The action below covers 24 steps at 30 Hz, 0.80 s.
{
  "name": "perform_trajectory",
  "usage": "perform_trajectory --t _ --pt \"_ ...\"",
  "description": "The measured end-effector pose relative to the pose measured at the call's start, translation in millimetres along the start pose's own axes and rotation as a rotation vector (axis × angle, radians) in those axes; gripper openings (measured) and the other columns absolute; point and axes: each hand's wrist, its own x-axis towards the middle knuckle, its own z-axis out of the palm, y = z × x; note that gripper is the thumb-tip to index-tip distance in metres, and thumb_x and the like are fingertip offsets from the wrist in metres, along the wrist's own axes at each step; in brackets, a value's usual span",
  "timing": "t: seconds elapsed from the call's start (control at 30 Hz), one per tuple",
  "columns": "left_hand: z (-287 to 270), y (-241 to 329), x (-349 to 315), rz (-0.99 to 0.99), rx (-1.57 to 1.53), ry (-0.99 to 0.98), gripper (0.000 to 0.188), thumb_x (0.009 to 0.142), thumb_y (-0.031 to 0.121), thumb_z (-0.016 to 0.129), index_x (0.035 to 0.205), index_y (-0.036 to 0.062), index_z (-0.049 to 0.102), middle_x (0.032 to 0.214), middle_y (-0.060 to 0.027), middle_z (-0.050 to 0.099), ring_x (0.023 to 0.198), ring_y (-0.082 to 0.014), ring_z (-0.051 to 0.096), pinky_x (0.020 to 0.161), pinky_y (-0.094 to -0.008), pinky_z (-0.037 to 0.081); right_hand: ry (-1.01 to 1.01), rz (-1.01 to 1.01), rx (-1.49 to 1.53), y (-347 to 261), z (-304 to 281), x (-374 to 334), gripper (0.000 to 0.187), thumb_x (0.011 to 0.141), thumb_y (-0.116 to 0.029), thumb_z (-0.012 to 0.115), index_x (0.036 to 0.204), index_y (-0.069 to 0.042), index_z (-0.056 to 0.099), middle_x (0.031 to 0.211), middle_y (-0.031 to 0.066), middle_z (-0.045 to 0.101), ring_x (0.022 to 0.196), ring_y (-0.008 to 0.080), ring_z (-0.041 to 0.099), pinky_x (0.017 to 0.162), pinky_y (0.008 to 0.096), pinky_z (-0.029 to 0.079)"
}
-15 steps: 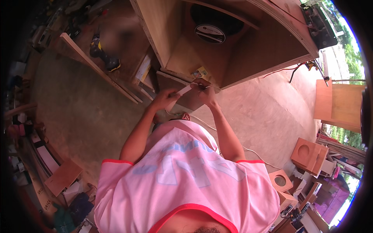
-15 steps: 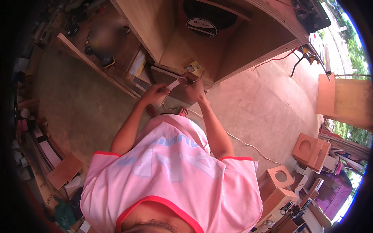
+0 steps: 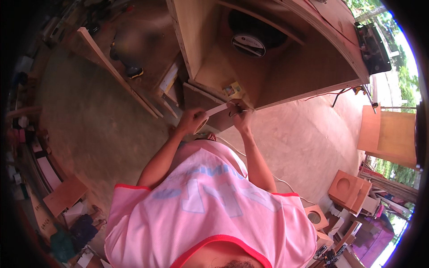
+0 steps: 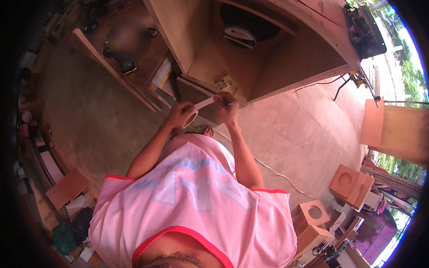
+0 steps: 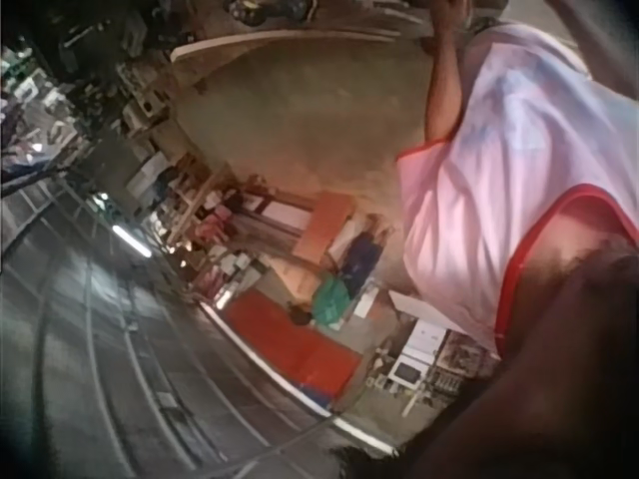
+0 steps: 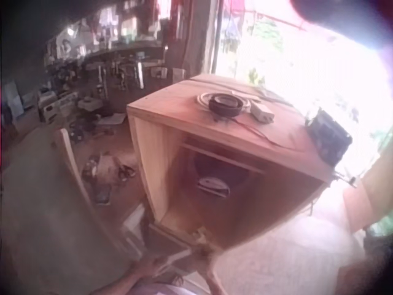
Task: The person attaches a small wooden piece to a larger wooden structure using a drill. They then walk to a workbench, open a drawer, and retrieve a small yellow object, which they place on the bench.
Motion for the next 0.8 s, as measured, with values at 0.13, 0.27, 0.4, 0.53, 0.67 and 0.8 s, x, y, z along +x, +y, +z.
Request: perform_trajectory --t 0.13,0.27,0.4,0.53,0.67,0.8 --pt "13.7 -53.9 11.8 -0.079 0.062 0.199 0.025 0.091 0.025 0.068 0.098 0.0012 0.073 0.084 -0.0157 0.073 0.078 -0.0240 0.072 0.070 -0.0359 0.054 0.109 -0.130 -0.003 -12.0 22.5 -26.7 0.010 0.094 -0.012 0.069 0.096 -0.002 0.069 0.082 0.0008 0.066 0.070 0.0095 0.056 0.062 0.0272 0.044" --pt "-30.1 -109.0 -16.7 -0.688 0.078 0.261 0.028 0.089 0.027 0.069 0.096 0.0006 0.074 0.089 -0.0179 0.074 0.085 -0.0304 0.073 0.076 -0.0385 0.055 0.316 -0.089 0.044 -24.1 -30.2 -0.9 0.011 0.096 -0.013 0.068 0.096 -0.002 0.067 0.086 0.0014 0.067 0.069 0.0077 0.054 0.062 0.0251 0.043" --pt "-21.6 -94.9 10.8 -0.182 0.224 0.293 0.027 0.092 0.027 0.068 0.105 0.0036 0.074 0.100 -0.0166 0.074 0.095 -0.0305 0.072 0.083 -0.0394 0.055 0.158 -0.014 0.140 -12.1 -25.3 1.2 0.018 0.095 -0.020 0.073 0.101 -0.003 0.070 0.073 -0.0038 0.060 0.064 0.0033 0.047 0.058 0.0210 0.035" --pt "14.7 -48.4 102.4 0.074 0.352 0.257 0.040 0.095 0.022 0.067 0.133 0.0111 0.062 0.117 -0.0136 0.070 0.098 -0.0308 0.071 0.086 -0.0392 0.056 0.159 0.145 0.263 -6.3 -6.5 -4.9 0.020 0.092 -0.020 0.077 0.103 -0.004 0.071 0.070 -0.0095 0.054 0.062 -0.0007 0.040 0.057 0.0198 0.028" --pt "29.9 -24.3 177.8 0.236 0.424 0.210 0.057 0.089 0.019 0.070 0.144 0.0130 0.052 0.125 -0.0182 0.065 0.103 -0.0399 0.067 0.089 -0.0471 0.054 0.170 0.196 0.259 -16.0 -7.3 -7.3 0.024 0.091 -0.020 0.079 0.106 -0.004 0.071 0.070 -0.0094 0.055 0.062 -0.0007 0.040 0.057 0.0198 0.029" --pt "36.9 -30.7 223.2 0.444 0.704 0.144 0.053 0.089 0.018 0.071 0.139 0.0099 0.055 0.114 -0.0196 0.069 0.100 -0.0358 0.069 0.089 -0.0466 0.055 0.183 0.237 0.291 -16.7 -11.4 -15.8 0.024 0.090 -0.016 0.079 0.107 -0.003 0.070 0.075 -0.0078 0.059 0.068 0.0014 0.049 0.061 0.0203 0.037"
